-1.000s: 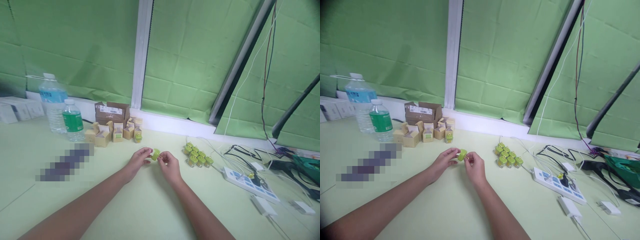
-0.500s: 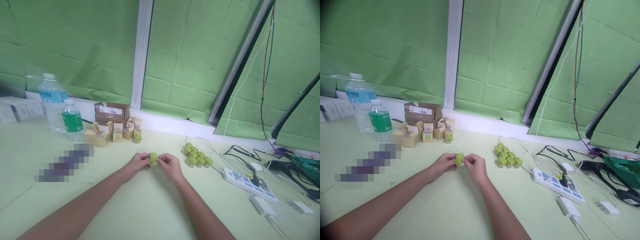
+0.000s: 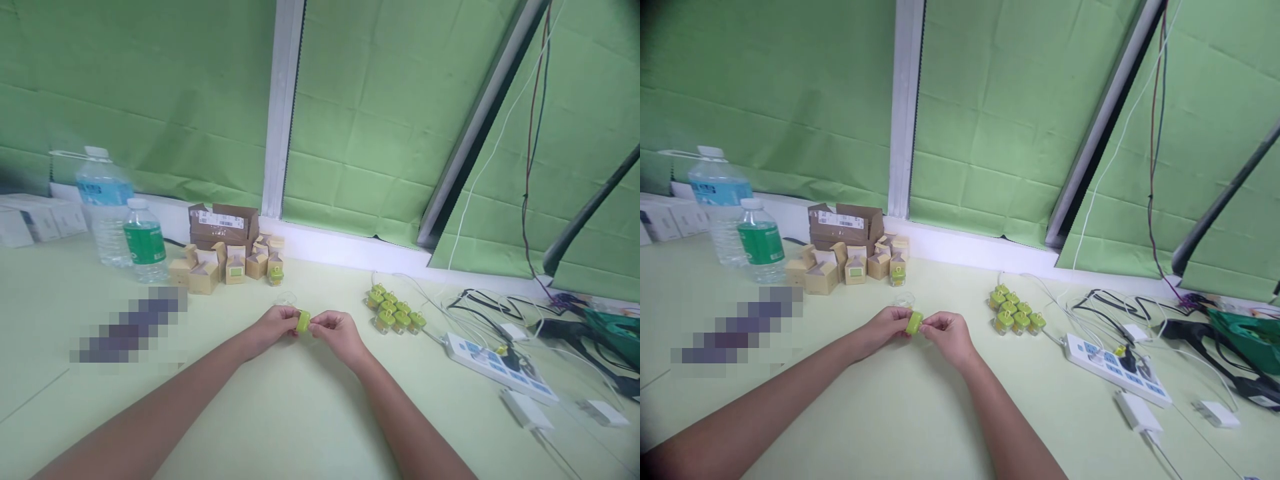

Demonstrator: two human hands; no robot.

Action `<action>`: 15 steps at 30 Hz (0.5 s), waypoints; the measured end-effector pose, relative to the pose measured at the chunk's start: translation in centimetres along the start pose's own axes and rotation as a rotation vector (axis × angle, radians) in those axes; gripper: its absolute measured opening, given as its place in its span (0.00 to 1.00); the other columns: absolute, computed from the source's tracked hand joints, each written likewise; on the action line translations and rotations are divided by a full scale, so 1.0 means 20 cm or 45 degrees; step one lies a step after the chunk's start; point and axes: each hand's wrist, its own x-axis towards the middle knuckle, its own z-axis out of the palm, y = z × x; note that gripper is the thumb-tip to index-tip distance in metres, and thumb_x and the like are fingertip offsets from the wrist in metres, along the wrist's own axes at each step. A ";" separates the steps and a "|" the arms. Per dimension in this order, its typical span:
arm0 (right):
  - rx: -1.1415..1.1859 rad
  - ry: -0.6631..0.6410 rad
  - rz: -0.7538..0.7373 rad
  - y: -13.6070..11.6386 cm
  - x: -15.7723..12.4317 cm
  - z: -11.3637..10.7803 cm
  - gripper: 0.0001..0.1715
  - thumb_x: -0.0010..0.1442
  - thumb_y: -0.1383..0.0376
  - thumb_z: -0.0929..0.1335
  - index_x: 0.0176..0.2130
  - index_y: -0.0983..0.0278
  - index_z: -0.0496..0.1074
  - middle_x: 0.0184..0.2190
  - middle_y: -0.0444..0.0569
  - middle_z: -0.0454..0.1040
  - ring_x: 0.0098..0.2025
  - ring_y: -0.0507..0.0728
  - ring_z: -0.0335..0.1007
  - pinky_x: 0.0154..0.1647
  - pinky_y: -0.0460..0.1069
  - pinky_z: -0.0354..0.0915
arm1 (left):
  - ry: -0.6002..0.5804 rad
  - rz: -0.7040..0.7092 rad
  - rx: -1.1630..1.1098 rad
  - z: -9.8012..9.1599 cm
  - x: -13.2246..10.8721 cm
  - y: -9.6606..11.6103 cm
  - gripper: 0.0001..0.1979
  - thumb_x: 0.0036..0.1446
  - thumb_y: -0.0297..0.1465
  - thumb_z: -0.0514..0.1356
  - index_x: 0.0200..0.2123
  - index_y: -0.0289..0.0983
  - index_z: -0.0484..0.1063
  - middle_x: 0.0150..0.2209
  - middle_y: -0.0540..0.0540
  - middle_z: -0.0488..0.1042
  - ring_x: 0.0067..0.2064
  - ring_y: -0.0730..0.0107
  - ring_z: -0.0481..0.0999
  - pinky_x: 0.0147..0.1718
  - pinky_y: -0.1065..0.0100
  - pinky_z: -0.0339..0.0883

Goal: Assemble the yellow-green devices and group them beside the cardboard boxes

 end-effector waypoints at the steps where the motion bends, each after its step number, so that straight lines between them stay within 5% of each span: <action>1: 0.033 -0.007 0.011 0.00 0.00 0.00 0.17 0.44 0.55 0.77 0.28 0.65 0.78 0.24 0.46 0.77 0.25 0.52 0.69 0.29 0.47 0.65 | -0.015 -0.001 -0.019 0.00 0.00 0.00 0.11 0.46 0.37 0.67 0.29 0.35 0.79 0.30 0.47 0.74 0.32 0.70 0.70 0.33 0.70 0.64; 7: 0.102 -0.055 -0.009 0.00 0.00 0.01 0.19 0.46 0.53 0.77 0.32 0.65 0.76 0.24 0.44 0.75 0.25 0.51 0.68 0.30 0.48 0.68 | -0.025 0.002 -0.080 0.01 -0.01 0.00 0.12 0.47 0.38 0.68 0.33 0.36 0.80 0.34 0.45 0.77 0.35 0.67 0.72 0.35 0.68 0.65; 15: 0.117 -0.021 0.002 -0.02 -0.01 0.04 0.19 0.48 0.55 0.75 0.34 0.63 0.70 0.30 0.43 0.71 0.28 0.51 0.69 0.30 0.48 0.71 | -0.003 0.032 -0.059 0.03 0.00 0.00 0.10 0.48 0.38 0.67 0.28 0.36 0.77 0.28 0.49 0.73 0.31 0.70 0.69 0.33 0.69 0.62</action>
